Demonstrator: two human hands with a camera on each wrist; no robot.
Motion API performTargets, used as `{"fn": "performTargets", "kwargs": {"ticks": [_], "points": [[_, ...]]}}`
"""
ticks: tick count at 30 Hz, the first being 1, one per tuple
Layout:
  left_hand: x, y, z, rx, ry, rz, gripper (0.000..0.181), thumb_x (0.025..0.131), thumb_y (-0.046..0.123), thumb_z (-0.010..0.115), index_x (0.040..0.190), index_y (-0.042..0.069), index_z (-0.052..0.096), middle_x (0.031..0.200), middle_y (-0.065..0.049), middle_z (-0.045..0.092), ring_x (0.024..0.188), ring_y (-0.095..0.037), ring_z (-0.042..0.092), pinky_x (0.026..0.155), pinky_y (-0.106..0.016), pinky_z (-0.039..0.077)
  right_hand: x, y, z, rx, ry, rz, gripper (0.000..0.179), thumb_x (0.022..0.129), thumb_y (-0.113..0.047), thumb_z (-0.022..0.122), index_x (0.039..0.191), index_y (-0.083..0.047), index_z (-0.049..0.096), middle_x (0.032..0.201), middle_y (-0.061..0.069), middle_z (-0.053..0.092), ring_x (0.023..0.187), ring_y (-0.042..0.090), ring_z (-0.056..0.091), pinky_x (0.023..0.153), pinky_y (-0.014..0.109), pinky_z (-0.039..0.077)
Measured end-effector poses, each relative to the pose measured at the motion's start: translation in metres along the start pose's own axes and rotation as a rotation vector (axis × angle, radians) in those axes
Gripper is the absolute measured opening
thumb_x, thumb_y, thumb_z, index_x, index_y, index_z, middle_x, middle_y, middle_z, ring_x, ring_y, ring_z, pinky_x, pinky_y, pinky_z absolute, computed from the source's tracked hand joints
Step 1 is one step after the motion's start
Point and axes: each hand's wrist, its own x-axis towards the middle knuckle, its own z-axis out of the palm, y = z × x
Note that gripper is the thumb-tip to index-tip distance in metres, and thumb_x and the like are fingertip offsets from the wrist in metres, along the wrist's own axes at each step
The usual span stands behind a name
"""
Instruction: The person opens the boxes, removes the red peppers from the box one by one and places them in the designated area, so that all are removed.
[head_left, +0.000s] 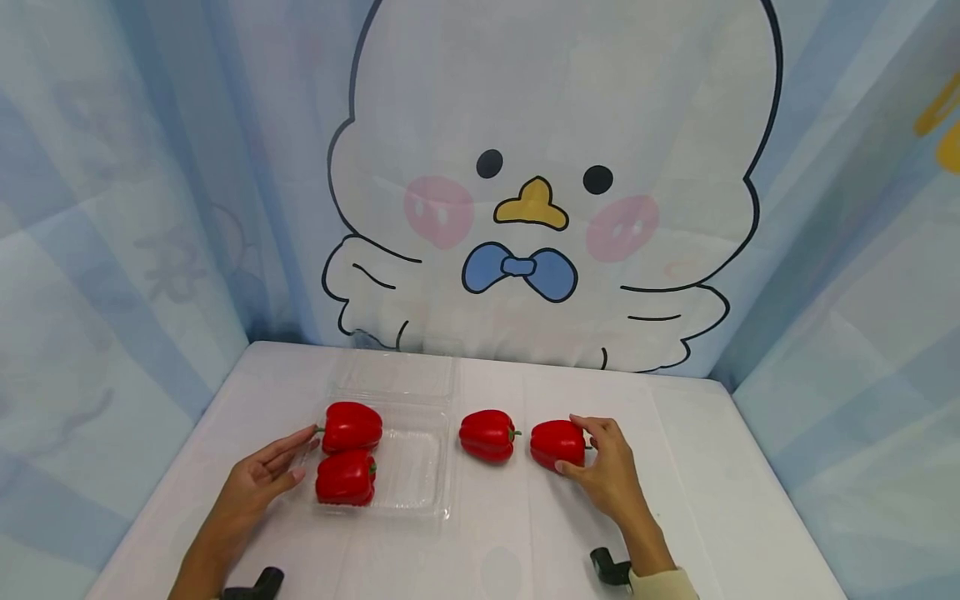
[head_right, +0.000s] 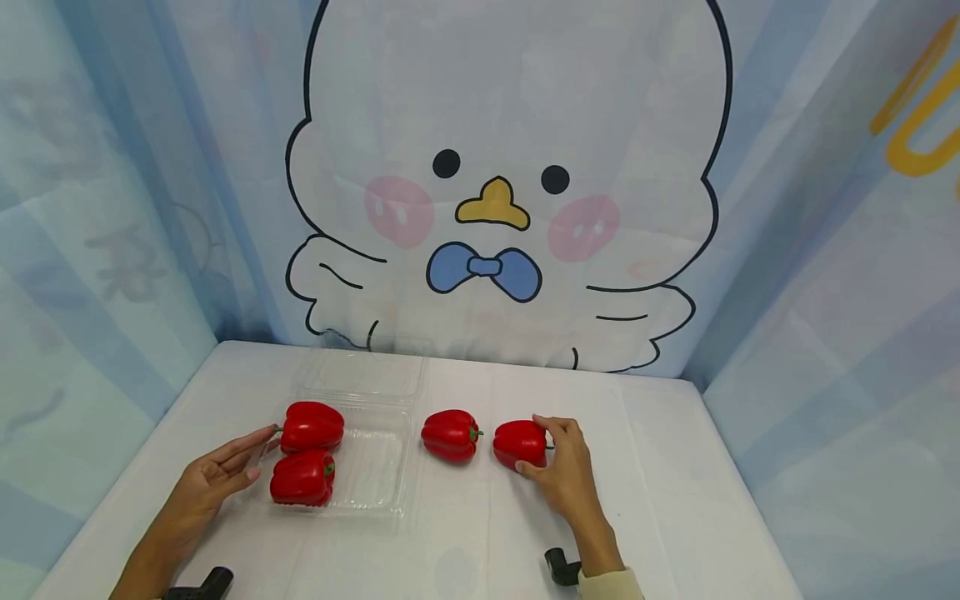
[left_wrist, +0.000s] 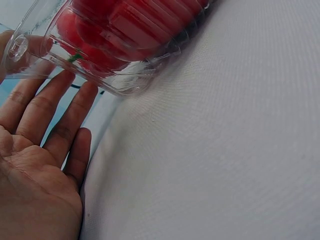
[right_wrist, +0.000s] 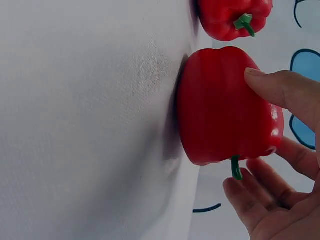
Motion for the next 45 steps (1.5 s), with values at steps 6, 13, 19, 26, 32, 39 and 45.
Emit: {"fn": "performTargets", "kwargs": {"ticks": [6,13,19,26,32,39,45], "points": [[0.001,-0.001,0.0,-0.011,-0.007,0.013,0.074,0.1,0.031,0.076,0.163,0.014,0.043,0.172,-0.005,0.04,0.122,0.03,0.045,0.103,-0.014,0.047,-0.001,-0.006,-0.002,-0.011,0.002,-0.018,0.079,0.08,-0.013,0.094,0.15,-0.015,0.059,0.147,0.018,0.055,0.131,0.039,0.057,0.102,0.055,0.06],[0.002,-0.001,-0.001,-0.004,-0.008,0.01,0.074,0.1,0.032,0.076,0.163,0.015,0.042,0.172,-0.005,0.039,0.122,0.03,0.045,0.104,-0.015,0.047,0.0,-0.023,-0.008,0.006,0.032,-0.065,0.08,0.081,-0.016,0.093,0.152,-0.02,0.057,0.15,0.016,0.052,0.142,0.04,0.05,0.104,0.06,0.057],[0.002,-0.001,-0.001,0.0,-0.007,0.01,0.074,0.1,0.032,0.076,0.163,0.015,0.043,0.171,-0.005,0.04,0.123,0.03,0.045,0.105,-0.016,0.046,-0.001,-0.041,-0.01,0.056,0.056,-0.099,0.082,0.08,-0.017,0.095,0.152,-0.022,0.057,0.15,0.013,0.052,0.144,0.036,0.048,0.105,0.061,0.056],[0.002,-0.002,-0.002,-0.007,-0.005,0.02,0.074,0.1,0.032,0.076,0.163,0.014,0.043,0.171,-0.004,0.041,0.123,0.029,0.046,0.104,-0.015,0.047,-0.002,-0.06,-0.007,0.113,0.063,-0.134,0.083,0.079,-0.017,0.095,0.152,-0.025,0.057,0.151,0.01,0.053,0.145,0.035,0.048,0.103,0.062,0.057],[0.001,-0.001,-0.002,-0.001,-0.003,0.017,0.073,0.1,0.032,0.076,0.163,0.014,0.043,0.171,-0.005,0.041,0.123,0.029,0.046,0.105,-0.015,0.046,-0.002,-0.078,0.0,0.165,0.074,-0.183,0.082,0.078,-0.018,0.096,0.151,-0.027,0.059,0.148,0.008,0.056,0.143,0.033,0.051,0.105,0.061,0.056],[0.0,-0.001,-0.001,0.001,0.001,0.01,0.073,0.1,0.032,0.075,0.163,0.015,0.043,0.171,-0.005,0.04,0.122,0.03,0.045,0.105,-0.016,0.046,-0.004,-0.1,0.015,0.226,0.061,-0.251,0.078,0.079,-0.021,0.096,0.149,-0.027,0.061,0.145,0.004,0.059,0.139,0.028,0.054,0.108,0.059,0.055],[0.0,-0.002,-0.001,-0.009,-0.002,0.014,0.073,0.1,0.032,0.075,0.163,0.014,0.043,0.171,-0.004,0.04,0.122,0.029,0.045,0.104,-0.014,0.046,-0.006,-0.114,0.03,0.244,0.035,-0.272,0.079,0.078,-0.023,0.097,0.148,-0.029,0.061,0.145,0.002,0.06,0.138,0.026,0.055,0.108,0.058,0.056]]}}
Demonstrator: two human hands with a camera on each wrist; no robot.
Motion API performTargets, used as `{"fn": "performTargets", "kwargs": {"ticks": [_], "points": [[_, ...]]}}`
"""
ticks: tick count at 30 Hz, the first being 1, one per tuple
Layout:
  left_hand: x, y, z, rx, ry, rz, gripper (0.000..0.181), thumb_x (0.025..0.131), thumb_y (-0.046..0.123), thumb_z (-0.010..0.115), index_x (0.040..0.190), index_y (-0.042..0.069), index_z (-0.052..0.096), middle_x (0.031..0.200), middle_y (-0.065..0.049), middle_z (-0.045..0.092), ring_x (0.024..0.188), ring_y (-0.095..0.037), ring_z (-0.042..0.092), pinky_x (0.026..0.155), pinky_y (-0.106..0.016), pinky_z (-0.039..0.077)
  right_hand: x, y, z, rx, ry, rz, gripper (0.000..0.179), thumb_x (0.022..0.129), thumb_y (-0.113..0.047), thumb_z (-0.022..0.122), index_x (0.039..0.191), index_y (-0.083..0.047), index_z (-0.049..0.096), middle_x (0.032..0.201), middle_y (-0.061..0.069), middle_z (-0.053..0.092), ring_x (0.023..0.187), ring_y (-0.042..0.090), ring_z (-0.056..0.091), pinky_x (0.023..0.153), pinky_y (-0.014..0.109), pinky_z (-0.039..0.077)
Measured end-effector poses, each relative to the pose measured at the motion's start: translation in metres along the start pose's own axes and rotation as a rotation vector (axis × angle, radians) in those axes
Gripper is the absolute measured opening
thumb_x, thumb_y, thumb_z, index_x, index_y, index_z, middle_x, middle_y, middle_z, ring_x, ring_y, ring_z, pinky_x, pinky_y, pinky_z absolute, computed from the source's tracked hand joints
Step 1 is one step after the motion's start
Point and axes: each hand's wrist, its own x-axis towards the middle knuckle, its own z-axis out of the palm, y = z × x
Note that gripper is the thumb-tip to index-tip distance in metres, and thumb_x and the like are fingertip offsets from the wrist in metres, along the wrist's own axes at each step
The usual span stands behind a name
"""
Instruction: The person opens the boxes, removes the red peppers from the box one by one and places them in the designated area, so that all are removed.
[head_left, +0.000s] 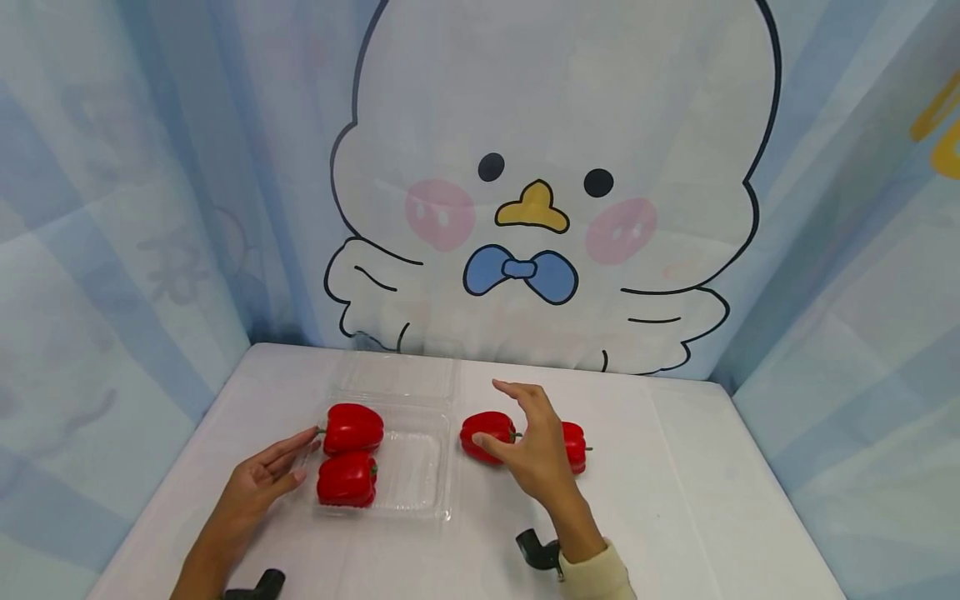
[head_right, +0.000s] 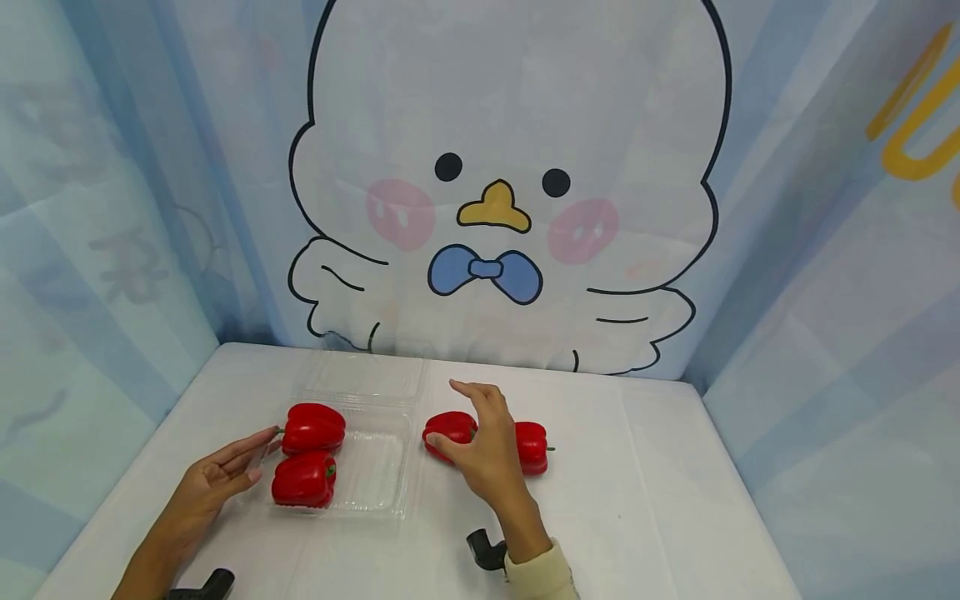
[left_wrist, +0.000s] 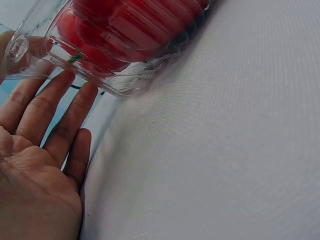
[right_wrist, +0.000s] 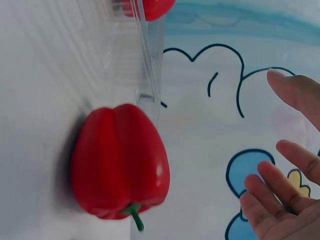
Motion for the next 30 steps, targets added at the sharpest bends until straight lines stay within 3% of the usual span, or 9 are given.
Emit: {"fn": "performTargets", "kwargs": {"ticks": [11,20,30], "points": [[0.0,-0.002,-0.001,-0.017,-0.003,0.009,0.072,0.1,0.029,0.075,0.163,0.013,0.043,0.17,-0.002,0.042,0.123,0.029,0.046,0.103,-0.013,0.047,-0.001,-0.017,0.023,0.061,-0.053,-0.02,0.078,0.079,-0.025,0.095,0.148,-0.03,0.061,0.145,0.003,0.06,0.135,0.028,0.058,0.101,0.056,0.06],[-0.001,-0.003,-0.001,-0.021,-0.002,0.023,0.071,0.101,0.028,0.075,0.162,0.012,0.044,0.168,0.006,0.046,0.124,0.028,0.046,0.102,-0.011,0.047,-0.005,-0.026,0.04,0.102,-0.112,-0.028,0.075,0.08,-0.027,0.094,0.147,-0.029,0.062,0.142,0.005,0.061,0.133,0.025,0.058,0.105,0.056,0.058],[-0.001,-0.003,-0.001,-0.03,-0.001,0.014,0.071,0.101,0.028,0.075,0.162,0.012,0.044,0.168,0.005,0.046,0.124,0.028,0.047,0.102,-0.012,0.048,-0.011,-0.033,0.058,0.15,-0.187,-0.028,0.072,0.082,-0.032,0.093,0.146,-0.035,0.061,0.141,-0.002,0.062,0.13,0.017,0.058,0.106,0.054,0.058]]}}
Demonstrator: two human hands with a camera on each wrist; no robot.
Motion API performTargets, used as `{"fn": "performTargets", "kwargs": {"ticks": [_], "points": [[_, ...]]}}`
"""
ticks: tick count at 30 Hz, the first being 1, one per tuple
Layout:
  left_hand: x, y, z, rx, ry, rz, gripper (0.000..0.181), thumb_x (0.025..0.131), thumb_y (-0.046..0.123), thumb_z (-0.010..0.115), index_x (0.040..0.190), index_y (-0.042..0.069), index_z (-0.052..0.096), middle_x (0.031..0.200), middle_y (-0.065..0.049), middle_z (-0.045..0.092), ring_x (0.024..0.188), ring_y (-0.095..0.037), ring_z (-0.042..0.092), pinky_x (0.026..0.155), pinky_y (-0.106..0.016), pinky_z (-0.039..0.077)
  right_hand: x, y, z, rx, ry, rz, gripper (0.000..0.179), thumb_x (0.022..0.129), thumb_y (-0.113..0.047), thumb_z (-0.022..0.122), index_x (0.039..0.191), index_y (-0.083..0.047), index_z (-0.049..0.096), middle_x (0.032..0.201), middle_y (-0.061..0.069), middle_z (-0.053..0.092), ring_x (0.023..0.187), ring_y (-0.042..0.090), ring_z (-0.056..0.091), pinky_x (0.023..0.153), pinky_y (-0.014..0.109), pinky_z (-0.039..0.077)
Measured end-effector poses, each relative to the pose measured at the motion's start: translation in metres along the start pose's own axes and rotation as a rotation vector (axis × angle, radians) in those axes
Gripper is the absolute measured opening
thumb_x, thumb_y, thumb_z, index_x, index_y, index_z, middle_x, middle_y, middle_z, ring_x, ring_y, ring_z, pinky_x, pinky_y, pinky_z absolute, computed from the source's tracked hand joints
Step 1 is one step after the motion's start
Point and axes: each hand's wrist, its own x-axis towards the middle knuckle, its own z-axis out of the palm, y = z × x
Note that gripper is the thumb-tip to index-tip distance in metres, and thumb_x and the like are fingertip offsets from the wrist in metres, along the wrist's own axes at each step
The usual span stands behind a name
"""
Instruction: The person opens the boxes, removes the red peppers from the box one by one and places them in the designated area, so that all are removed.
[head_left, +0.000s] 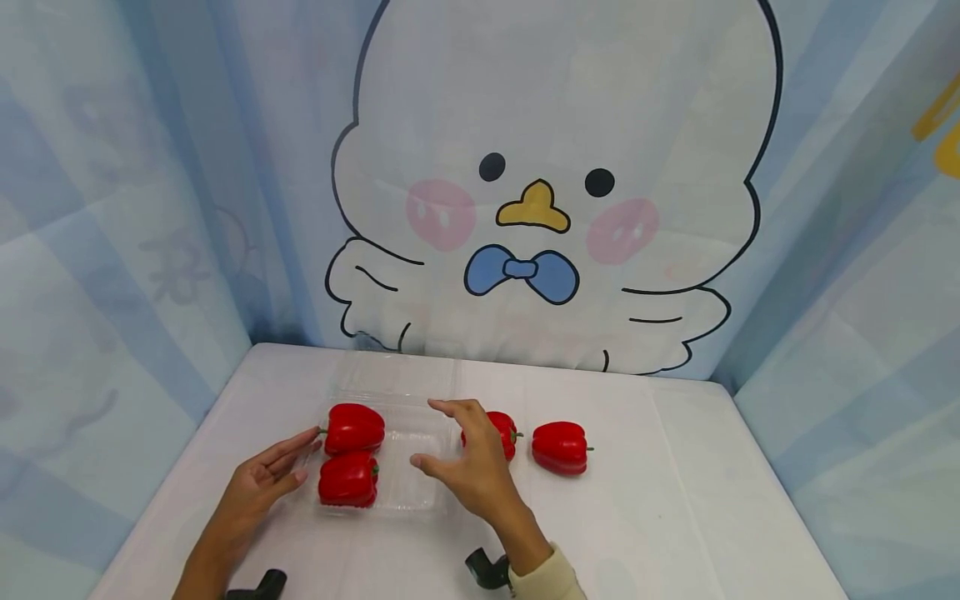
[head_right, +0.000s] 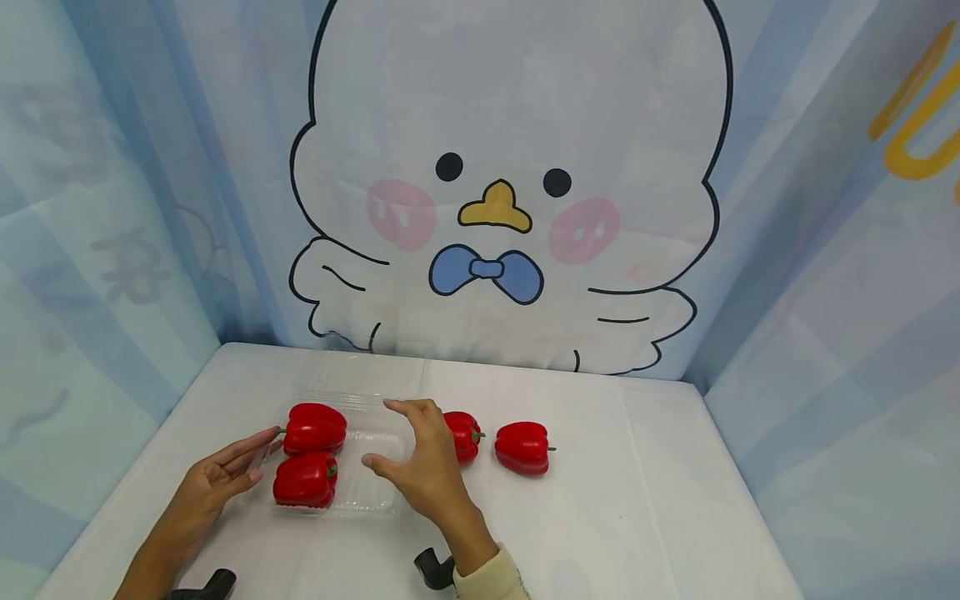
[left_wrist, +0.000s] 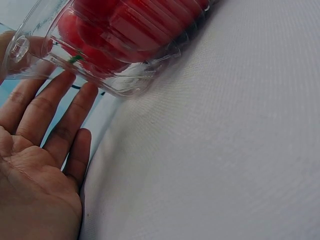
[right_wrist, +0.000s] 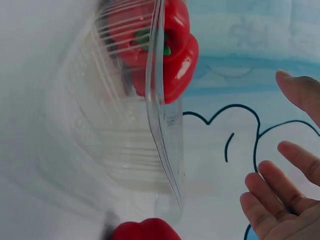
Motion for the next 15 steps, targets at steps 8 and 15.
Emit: {"fn": "performTargets", "kwargs": {"ticks": [8,15], "points": [[0.001,-0.001,0.0,-0.003,-0.003,-0.002,0.071,0.101,0.029,0.075,0.163,0.013,0.044,0.168,0.006,0.046,0.124,0.027,0.048,0.102,-0.012,0.048,-0.003,-0.002,0.012,0.006,-0.03,-0.017,0.071,0.082,-0.031,0.093,0.145,-0.033,0.061,0.141,-0.002,0.063,0.128,0.018,0.059,0.106,0.055,0.057],[0.001,-0.001,0.0,0.002,-0.005,0.004,0.07,0.101,0.028,0.074,0.162,0.012,0.044,0.166,0.009,0.048,0.124,0.026,0.049,0.102,-0.011,0.048,-0.007,-0.005,0.025,0.016,-0.075,-0.014,0.07,0.083,-0.032,0.093,0.144,-0.038,0.061,0.14,-0.008,0.062,0.13,0.013,0.058,0.108,0.053,0.056]]}}
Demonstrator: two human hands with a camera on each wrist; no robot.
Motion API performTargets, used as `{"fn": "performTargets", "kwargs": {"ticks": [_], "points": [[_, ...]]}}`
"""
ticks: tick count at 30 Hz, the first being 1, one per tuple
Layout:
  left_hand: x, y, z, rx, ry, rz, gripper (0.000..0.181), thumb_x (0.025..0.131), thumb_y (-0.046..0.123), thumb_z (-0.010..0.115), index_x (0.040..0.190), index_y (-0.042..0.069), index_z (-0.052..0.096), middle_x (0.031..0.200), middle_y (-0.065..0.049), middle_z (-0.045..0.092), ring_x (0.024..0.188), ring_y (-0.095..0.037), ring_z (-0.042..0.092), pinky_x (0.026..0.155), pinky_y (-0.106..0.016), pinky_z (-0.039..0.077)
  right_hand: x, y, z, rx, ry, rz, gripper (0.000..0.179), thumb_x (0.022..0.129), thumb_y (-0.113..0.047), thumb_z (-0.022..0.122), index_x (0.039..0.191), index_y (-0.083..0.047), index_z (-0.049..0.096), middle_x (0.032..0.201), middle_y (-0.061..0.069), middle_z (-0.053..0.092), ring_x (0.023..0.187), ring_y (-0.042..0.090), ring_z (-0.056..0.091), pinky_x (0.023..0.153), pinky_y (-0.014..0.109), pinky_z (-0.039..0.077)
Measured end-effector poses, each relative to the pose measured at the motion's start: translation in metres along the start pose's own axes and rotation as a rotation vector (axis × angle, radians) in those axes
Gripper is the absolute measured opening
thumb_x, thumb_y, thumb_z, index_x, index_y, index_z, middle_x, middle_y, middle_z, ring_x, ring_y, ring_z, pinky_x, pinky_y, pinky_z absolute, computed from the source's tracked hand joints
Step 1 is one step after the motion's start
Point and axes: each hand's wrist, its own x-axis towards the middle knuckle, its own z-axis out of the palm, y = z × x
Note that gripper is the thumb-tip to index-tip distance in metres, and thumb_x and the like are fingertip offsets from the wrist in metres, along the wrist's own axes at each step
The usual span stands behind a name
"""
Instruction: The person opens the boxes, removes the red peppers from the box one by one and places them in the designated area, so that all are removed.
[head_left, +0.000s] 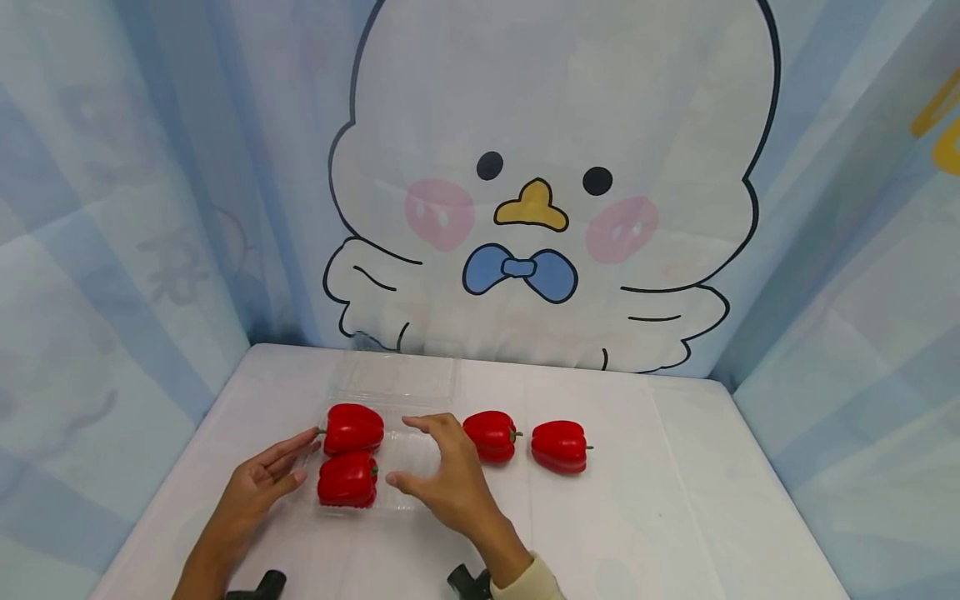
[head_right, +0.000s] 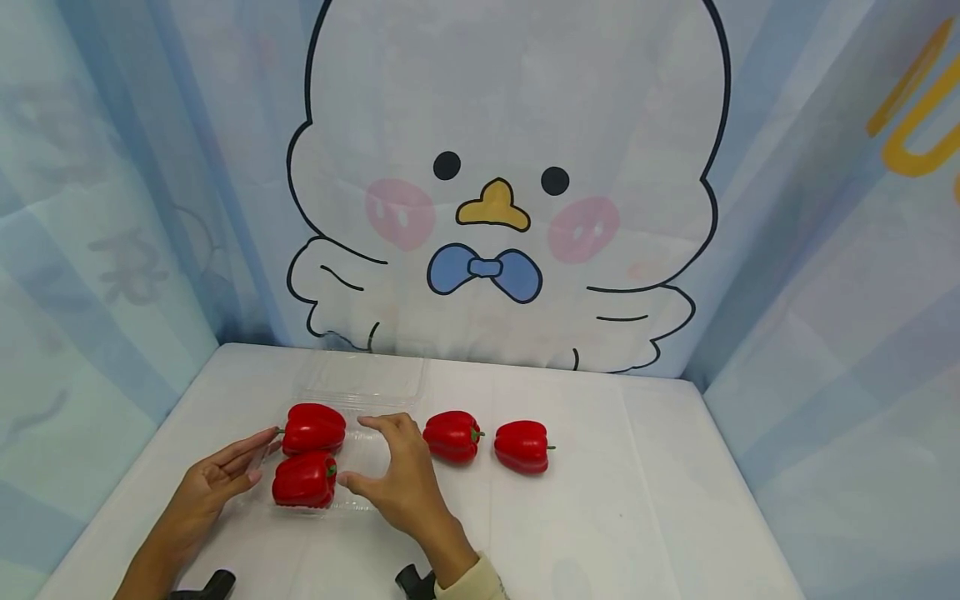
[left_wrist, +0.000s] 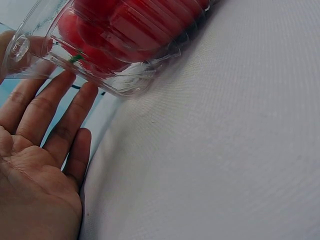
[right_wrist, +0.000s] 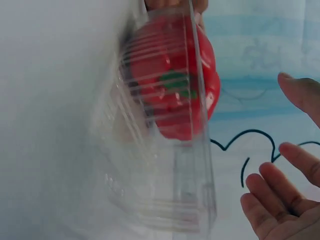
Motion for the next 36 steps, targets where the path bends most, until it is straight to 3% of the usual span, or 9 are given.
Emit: {"fn": "performTargets", "kwargs": {"ticks": [6,13,19,27,36], "points": [[0.0,0.001,0.0,0.001,0.001,0.0,0.07,0.101,0.028,0.075,0.162,0.012,0.044,0.168,0.004,0.045,0.124,0.026,0.049,0.102,-0.012,0.048,0.0,-0.003,0.012,0.009,-0.041,0.011,0.069,0.084,-0.03,0.092,0.144,-0.037,0.061,0.14,-0.007,0.062,0.132,0.018,0.058,0.111,0.054,0.054],[0.001,0.001,-0.001,0.004,0.002,-0.018,0.072,0.1,0.03,0.075,0.163,0.014,0.043,0.17,-0.001,0.042,0.124,0.027,0.049,0.103,-0.013,0.048,0.002,-0.003,0.022,0.014,-0.074,0.002,0.068,0.086,-0.032,0.091,0.146,-0.028,0.061,0.139,-0.005,0.062,0.131,0.018,0.057,0.109,0.054,0.054],[0.001,0.001,-0.001,-0.002,0.002,-0.023,0.071,0.101,0.03,0.074,0.163,0.014,0.043,0.17,0.001,0.043,0.123,0.027,0.048,0.103,-0.014,0.048,0.004,-0.006,0.031,0.017,-0.111,0.034,0.069,0.085,-0.035,0.091,0.147,-0.032,0.06,0.14,-0.002,0.061,0.133,0.024,0.058,0.108,0.052,0.056],[0.0,0.001,-0.001,0.004,-0.001,-0.005,0.069,0.102,0.029,0.073,0.162,0.013,0.045,0.168,0.004,0.045,0.125,0.026,0.049,0.103,-0.012,0.047,0.007,-0.006,0.046,0.027,-0.143,0.01,0.067,0.086,-0.034,0.091,0.146,-0.027,0.062,0.136,-0.002,0.062,0.13,0.024,0.058,0.107,0.042,0.056],[0.0,-0.002,-0.001,-0.006,-0.006,-0.002,0.068,0.102,0.028,0.073,0.162,0.011,0.045,0.166,0.006,0.048,0.124,0.026,0.05,0.102,-0.01,0.047,0.012,-0.008,0.058,-0.016,-0.173,0.053,0.067,0.084,-0.034,0.093,0.143,-0.03,0.063,0.128,-0.008,0.061,0.123,0.013,0.056,0.1,0.027,0.056]]}}
